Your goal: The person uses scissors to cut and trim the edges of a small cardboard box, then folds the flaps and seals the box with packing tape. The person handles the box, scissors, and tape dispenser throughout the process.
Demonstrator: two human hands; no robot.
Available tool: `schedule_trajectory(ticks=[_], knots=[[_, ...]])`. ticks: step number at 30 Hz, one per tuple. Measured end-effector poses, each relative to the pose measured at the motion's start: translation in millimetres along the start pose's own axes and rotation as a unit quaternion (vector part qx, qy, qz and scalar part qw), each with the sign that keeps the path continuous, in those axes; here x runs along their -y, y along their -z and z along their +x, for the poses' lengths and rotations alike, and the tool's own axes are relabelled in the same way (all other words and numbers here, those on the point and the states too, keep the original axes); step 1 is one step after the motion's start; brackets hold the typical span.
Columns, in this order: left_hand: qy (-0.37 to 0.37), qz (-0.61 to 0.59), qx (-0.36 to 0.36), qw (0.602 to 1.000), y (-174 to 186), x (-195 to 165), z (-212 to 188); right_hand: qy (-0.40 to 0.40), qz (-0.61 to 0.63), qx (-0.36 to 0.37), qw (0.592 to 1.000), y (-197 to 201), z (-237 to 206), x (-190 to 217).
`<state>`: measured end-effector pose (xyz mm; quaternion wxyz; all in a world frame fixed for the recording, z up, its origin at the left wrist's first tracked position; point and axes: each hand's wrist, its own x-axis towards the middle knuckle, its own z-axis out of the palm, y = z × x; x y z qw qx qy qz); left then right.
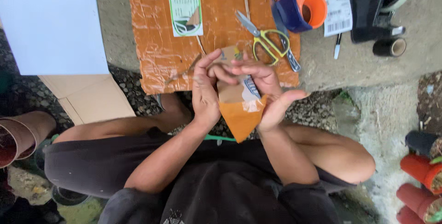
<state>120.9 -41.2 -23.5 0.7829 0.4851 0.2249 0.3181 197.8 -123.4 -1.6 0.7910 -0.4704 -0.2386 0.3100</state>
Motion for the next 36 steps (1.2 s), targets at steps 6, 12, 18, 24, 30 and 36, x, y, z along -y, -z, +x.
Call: schedule_trajectory(ticks=[6,12,18,24,30,36], knots=[[-0.027,-0.146,-0.029,0.988,-4,0,-5,0.027,0.021,-0.076,0.996,-8,-2,-17],[-0.087,0.076,0.082,0.990,18,-6,-13,0.037,-0.034,-0.028,0.998,0,-6,-16],[-0.074,0.027,0.092,0.993,30,5,-22,0.022,-0.117,0.056,0.991,15,-20,3],[-0.065,0.060,0.111,0.990,38,5,-31,-0.023,-0.156,0.085,0.984,29,-30,22],[-0.037,0.026,0.111,0.993,33,-2,-34,-0.055,-0.179,0.079,0.979,33,-39,28],[0.071,-0.044,0.074,0.994,22,-12,-37,-0.102,-0.177,0.030,0.978,33,-45,26]])
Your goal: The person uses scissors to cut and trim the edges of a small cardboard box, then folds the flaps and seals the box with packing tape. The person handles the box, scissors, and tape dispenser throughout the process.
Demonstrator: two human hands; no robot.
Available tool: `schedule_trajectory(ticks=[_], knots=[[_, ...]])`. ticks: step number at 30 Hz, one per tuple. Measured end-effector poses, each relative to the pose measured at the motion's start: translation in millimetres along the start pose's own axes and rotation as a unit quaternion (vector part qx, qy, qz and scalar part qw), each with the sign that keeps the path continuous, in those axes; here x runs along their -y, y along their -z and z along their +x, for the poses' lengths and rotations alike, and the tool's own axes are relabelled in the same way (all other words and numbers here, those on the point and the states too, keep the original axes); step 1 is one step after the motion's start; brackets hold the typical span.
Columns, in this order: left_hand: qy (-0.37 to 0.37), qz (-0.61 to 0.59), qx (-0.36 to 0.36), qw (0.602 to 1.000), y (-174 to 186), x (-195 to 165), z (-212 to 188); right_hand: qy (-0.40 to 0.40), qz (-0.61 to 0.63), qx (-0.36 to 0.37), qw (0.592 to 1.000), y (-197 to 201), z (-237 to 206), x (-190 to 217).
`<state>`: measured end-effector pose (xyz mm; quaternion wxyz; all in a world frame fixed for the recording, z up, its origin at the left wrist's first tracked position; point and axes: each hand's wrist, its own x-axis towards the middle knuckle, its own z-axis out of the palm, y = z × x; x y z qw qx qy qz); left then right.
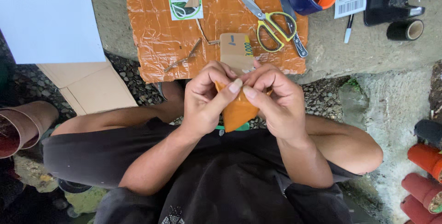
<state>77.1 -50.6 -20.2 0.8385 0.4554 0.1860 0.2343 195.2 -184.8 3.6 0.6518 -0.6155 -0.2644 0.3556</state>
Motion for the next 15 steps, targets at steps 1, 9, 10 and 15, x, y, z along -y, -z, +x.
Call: schedule_trajectory(ticks=[1,9,10,15], knots=[[0.011,-0.006,-0.010,1.000,-2,0,1,-0.006,0.003,-0.006,1.000,0,0,-1],[-0.021,0.113,-0.013,0.993,-11,-3,8,-0.039,0.044,-0.055,0.997,-11,12,13],[-0.015,0.121,-0.015,0.992,-12,-3,7,-0.049,0.067,-0.082,0.993,-15,14,16],[-0.008,0.128,-0.021,0.992,-14,0,10,0.194,-0.264,-0.186,0.926,-27,1,37]])
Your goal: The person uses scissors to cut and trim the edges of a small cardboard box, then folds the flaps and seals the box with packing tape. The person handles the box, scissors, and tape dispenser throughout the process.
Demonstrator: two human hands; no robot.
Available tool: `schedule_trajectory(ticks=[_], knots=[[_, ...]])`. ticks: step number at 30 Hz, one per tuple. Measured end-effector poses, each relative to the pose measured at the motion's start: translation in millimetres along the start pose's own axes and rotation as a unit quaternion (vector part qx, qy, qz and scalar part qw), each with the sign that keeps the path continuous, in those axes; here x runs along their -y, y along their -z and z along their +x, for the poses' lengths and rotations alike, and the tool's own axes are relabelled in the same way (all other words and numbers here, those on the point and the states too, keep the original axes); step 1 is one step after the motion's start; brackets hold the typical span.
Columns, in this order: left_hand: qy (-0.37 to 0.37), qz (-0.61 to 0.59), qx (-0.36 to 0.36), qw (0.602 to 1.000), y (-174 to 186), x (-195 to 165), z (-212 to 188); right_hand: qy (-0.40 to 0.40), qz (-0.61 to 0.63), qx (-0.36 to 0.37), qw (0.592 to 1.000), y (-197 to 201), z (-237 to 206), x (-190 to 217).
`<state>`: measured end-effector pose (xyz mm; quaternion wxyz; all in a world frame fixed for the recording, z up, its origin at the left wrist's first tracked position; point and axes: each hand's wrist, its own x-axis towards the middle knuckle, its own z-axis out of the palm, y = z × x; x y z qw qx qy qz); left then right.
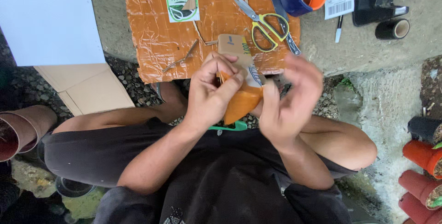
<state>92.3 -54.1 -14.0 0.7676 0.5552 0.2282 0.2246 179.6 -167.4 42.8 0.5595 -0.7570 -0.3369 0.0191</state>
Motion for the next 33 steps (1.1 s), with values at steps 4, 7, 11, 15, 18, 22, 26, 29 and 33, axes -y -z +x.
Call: schedule_trajectory(ticks=[4,7,11,15,18,22,26,29,33], knots=[[0.006,-0.002,0.006,1.000,2,3,7,0.192,-0.199,0.083,0.957,3,-7,-1],[0.004,-0.015,0.009,1.000,2,5,10,0.197,-0.207,0.095,0.953,0,-10,-6],[-0.017,0.003,0.002,1.000,-1,10,16,0.185,-0.217,0.098,0.953,0,-4,-8],[-0.035,0.006,-0.006,0.999,-2,12,18,0.172,-0.229,0.125,0.950,3,4,-6],[-0.047,0.000,-0.020,0.999,-1,12,20,0.166,-0.226,0.135,0.950,2,7,-5],[-0.052,-0.037,0.019,0.998,13,13,33,0.168,-0.226,0.137,0.950,0,6,-5],[-0.156,-0.051,0.198,0.966,29,6,34,0.166,-0.233,0.131,0.949,1,6,-7],[-0.107,-0.067,0.249,0.960,32,1,41,0.159,-0.231,0.124,0.952,1,7,-10],[0.008,-0.183,0.248,0.951,28,-4,51,0.158,-0.219,0.127,0.955,2,7,-14]])
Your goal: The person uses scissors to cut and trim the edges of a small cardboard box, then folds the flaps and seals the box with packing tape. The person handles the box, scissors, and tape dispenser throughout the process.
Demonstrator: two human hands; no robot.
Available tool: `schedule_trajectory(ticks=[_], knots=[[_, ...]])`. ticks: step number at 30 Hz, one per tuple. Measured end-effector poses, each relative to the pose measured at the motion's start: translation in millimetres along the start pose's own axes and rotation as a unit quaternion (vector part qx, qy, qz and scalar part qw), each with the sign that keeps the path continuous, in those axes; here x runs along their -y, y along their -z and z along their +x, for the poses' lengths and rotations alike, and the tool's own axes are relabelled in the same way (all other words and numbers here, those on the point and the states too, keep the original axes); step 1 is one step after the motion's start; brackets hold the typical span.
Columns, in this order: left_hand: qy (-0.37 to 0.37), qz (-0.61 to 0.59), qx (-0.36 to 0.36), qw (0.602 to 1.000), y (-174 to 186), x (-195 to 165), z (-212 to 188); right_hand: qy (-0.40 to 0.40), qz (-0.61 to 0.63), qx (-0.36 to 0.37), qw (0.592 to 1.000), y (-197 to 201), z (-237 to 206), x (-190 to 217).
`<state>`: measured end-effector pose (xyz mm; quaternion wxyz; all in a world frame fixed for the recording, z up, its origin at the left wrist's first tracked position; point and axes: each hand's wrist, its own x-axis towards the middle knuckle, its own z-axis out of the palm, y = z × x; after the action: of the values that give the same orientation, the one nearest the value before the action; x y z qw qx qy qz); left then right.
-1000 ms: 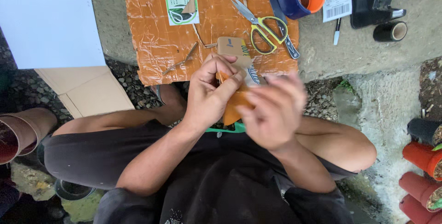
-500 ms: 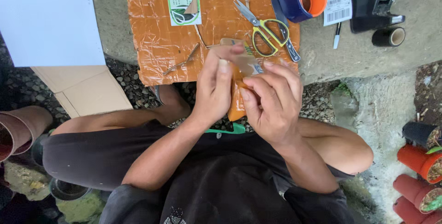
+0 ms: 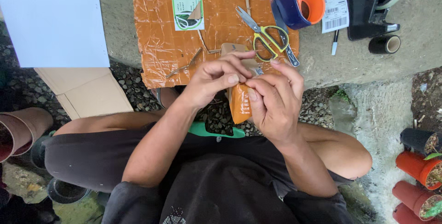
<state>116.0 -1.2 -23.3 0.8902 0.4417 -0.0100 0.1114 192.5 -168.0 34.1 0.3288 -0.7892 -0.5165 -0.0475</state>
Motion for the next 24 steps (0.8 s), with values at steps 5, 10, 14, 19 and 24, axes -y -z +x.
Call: schedule_trajectory(ticks=[5,10,14,19,24], knots=[[0.064,0.014,-0.028,0.997,-4,-7,5,-0.011,0.016,-0.005,1.000,1,-1,-5],[0.099,-0.039,-0.095,0.990,-21,0,7,-0.008,0.035,-0.003,0.999,1,-1,-7],[0.118,0.001,-0.117,0.986,-17,5,14,0.002,0.062,0.007,0.998,-4,1,-6],[-0.040,0.135,-0.248,0.958,-26,2,4,-0.001,0.067,0.006,0.998,-6,8,-5],[-0.268,0.507,-0.065,0.817,-24,-10,-24,-0.025,0.067,-0.013,0.997,-7,16,-6]])
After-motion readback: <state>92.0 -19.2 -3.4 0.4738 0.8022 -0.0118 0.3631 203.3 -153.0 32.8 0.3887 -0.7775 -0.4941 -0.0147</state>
